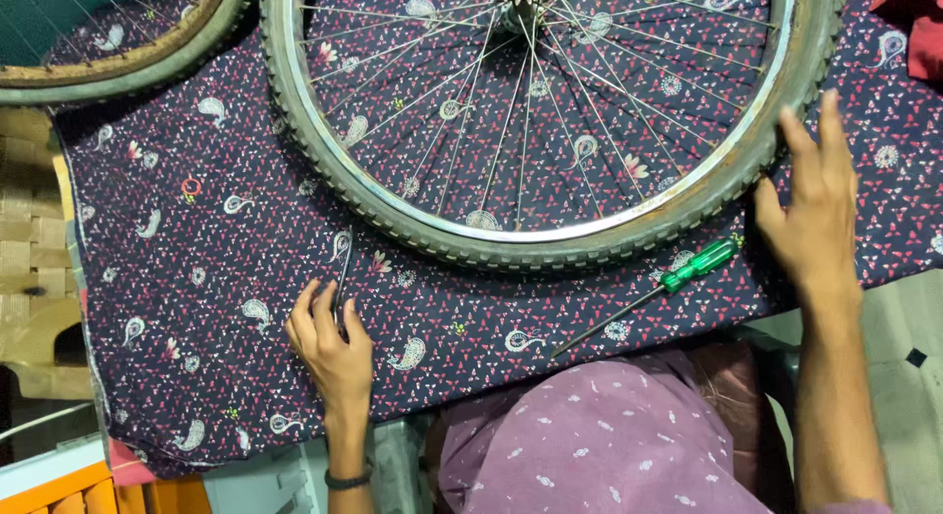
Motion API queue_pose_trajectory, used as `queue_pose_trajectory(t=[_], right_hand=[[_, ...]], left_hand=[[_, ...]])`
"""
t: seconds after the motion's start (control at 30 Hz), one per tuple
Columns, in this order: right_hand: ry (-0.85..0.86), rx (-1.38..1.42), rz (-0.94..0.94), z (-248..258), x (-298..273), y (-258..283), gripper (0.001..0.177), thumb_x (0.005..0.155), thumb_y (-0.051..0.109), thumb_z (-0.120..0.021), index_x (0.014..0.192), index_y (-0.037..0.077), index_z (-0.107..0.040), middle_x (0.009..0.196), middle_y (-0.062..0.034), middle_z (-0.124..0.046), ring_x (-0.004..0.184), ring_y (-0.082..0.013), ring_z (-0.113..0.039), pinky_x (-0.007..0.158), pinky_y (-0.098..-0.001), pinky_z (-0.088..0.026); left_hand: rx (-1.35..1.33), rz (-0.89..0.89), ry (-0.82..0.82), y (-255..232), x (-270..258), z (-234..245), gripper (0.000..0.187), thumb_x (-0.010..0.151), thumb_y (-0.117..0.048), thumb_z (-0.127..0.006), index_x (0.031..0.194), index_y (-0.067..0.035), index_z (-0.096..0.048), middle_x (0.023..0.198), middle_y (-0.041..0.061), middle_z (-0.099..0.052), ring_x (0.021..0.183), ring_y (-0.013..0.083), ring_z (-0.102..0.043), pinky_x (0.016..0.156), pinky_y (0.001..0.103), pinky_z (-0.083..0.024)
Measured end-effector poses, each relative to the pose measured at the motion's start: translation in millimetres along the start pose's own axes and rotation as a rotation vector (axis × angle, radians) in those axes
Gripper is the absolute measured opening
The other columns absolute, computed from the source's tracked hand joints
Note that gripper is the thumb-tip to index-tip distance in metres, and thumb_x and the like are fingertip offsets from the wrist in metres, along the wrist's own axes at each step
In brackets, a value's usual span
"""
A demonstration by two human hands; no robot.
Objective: The person uses a tire lever and a screwdriver to pry the tire bead off the rim of a bicycle wheel. They work around the circumference of the wheel, progressively removing the tire from the rim.
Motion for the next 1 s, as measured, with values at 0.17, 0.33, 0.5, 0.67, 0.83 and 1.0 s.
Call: queue_pose_trajectory(t=[0.17, 0.33, 0.5, 0.67, 0.83, 1.0], right_hand=[[-0.024, 0.155, 0.053, 11.1, -49.6, 39.3, 0.029, 0.099, 0.006, -0.075, 0.127, 0.009, -0.065, 0.14, -0.0035, -0.06, 0.131, -0.0251, -0.056, 0.112, -0.039, -0.043], [0.114, 0.025, 0.325, 15.4, -69.4, 84.4, 0.048, 0.066, 0.036, -0.079, 0.109, 0.015, -0.073, 0.113, -0.0088, -0.063, 0.115, -0.0329, -0.057, 0.1, -0.0469, -0.038], [0.344, 0.077, 0.218, 30.2, -73.4, 77.2, 0.028, 0.075, 0.027, -0.08, 0.099, 0.015, -0.072, 0.103, -0.0024, -0.065, 0.103, -0.025, -0.061, 0.1, -0.0448, -0.04], [0.333, 0.087, 0.067, 78.1, -95.9, 23.7, 0.032, 0.073, 0.02, -0.081, 0.101, 0.009, -0.07, 0.097, -0.0048, -0.072, 0.091, -0.0261, -0.069, 0.088, -0.0407, -0.051], [0.147, -0.102, 0.129, 100.4, -84.3, -25.1, 0.022, 0.095, 0.012, -0.084, 0.113, 0.007, -0.073, 0.101, -0.0106, -0.071, 0.087, -0.0242, -0.067, 0.075, -0.0319, -0.048], [0.246, -0.17, 0.216, 95.6, -55.4, -48.1, 0.026, 0.091, 0.009, -0.085, 0.115, 0.008, -0.076, 0.092, -0.0078, -0.071, 0.072, -0.0222, -0.061, 0.069, -0.0335, -0.046]], left_hand=[[-0.104, -0.162, 0.024, -46.3, 8.4, 2.9, 0.027, 0.093, -0.001, -0.07, 0.12, -0.001, -0.069, 0.137, 0.013, -0.062, 0.13, 0.0307, -0.059, 0.113, 0.046, -0.045], [-0.333, -0.572, 0.174, -113.8, 31.5, -24.6, 0.04, 0.088, -0.018, -0.076, 0.126, -0.006, -0.068, 0.138, 0.015, -0.06, 0.131, 0.036, -0.053, 0.109, 0.049, -0.04], [-0.462, -0.652, 0.353, -157.5, 40.1, -64.0, 0.041, 0.093, -0.021, -0.075, 0.131, -0.006, -0.067, 0.134, 0.013, -0.062, 0.126, 0.0325, -0.058, 0.109, 0.048, -0.044], [-0.517, -0.632, 0.276, -153.7, 32.0, -78.5, 0.039, 0.092, -0.02, -0.074, 0.129, -0.009, -0.068, 0.132, 0.012, -0.064, 0.122, 0.0321, -0.061, 0.109, 0.048, -0.045], [-0.518, -0.626, 0.221, -149.2, 25.9, -89.4, 0.038, 0.093, -0.021, -0.074, 0.129, -0.01, -0.069, 0.131, 0.011, -0.065, 0.122, 0.031, -0.061, 0.109, 0.048, -0.046], [-0.496, -0.634, 0.197, -146.8, 23.3, -94.1, 0.037, 0.094, -0.022, -0.074, 0.129, -0.011, -0.07, 0.131, 0.011, -0.066, 0.123, 0.0308, -0.062, 0.11, 0.048, -0.046]])
Point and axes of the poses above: each hand's wrist, its own x-axis towards the middle knuckle, its own z-axis out of the back of the hand, y = z × x, the point moved 1 cm from there along x, towards the middle knuckle
